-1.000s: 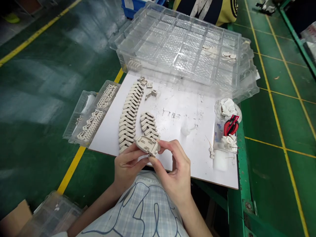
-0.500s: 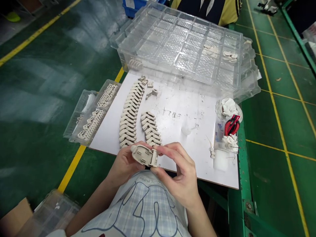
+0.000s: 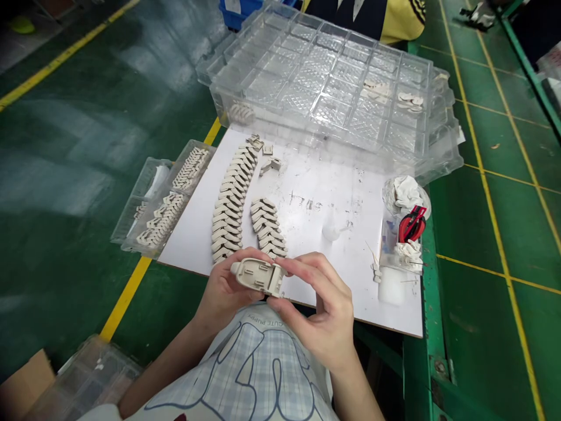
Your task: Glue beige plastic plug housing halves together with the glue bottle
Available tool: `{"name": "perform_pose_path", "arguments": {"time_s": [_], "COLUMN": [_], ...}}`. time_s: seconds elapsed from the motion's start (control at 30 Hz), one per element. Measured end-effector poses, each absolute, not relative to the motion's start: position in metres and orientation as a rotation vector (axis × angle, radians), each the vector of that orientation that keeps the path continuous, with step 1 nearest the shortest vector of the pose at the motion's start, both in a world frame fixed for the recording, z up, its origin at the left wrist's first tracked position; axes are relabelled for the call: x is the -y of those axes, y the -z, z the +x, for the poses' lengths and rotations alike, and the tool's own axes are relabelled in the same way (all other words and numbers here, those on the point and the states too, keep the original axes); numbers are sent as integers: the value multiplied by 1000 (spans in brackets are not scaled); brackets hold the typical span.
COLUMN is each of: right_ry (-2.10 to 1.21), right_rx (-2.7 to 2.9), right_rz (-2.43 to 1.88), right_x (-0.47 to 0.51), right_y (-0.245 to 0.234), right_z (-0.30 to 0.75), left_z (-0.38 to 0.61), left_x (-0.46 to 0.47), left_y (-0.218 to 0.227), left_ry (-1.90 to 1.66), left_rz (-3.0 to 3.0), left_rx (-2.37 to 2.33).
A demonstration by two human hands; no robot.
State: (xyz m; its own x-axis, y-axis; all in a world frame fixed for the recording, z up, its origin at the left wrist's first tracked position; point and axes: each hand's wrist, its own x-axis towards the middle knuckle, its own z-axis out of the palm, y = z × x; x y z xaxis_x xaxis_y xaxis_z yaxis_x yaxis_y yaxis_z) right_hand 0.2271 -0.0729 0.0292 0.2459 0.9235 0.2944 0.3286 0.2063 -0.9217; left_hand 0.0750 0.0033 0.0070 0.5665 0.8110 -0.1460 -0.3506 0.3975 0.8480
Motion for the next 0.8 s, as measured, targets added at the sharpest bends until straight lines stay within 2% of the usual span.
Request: {"name": "perform_pose_path", "arguments": {"time_s": [0.53, 0.8], "right_ry": [-766, -968], "right_rx": [1273, 950], "right_rz": [-1395, -1422], "right_x": [66, 63], "right_y": [-28, -21], "right_z": [229, 220], "left_z": [86, 92], "left_x": [5, 9], "left_y": [-8, -11], "left_ry": [-874, -878], "left_rz": [768, 756], "left_rx": [-726, -846]}}
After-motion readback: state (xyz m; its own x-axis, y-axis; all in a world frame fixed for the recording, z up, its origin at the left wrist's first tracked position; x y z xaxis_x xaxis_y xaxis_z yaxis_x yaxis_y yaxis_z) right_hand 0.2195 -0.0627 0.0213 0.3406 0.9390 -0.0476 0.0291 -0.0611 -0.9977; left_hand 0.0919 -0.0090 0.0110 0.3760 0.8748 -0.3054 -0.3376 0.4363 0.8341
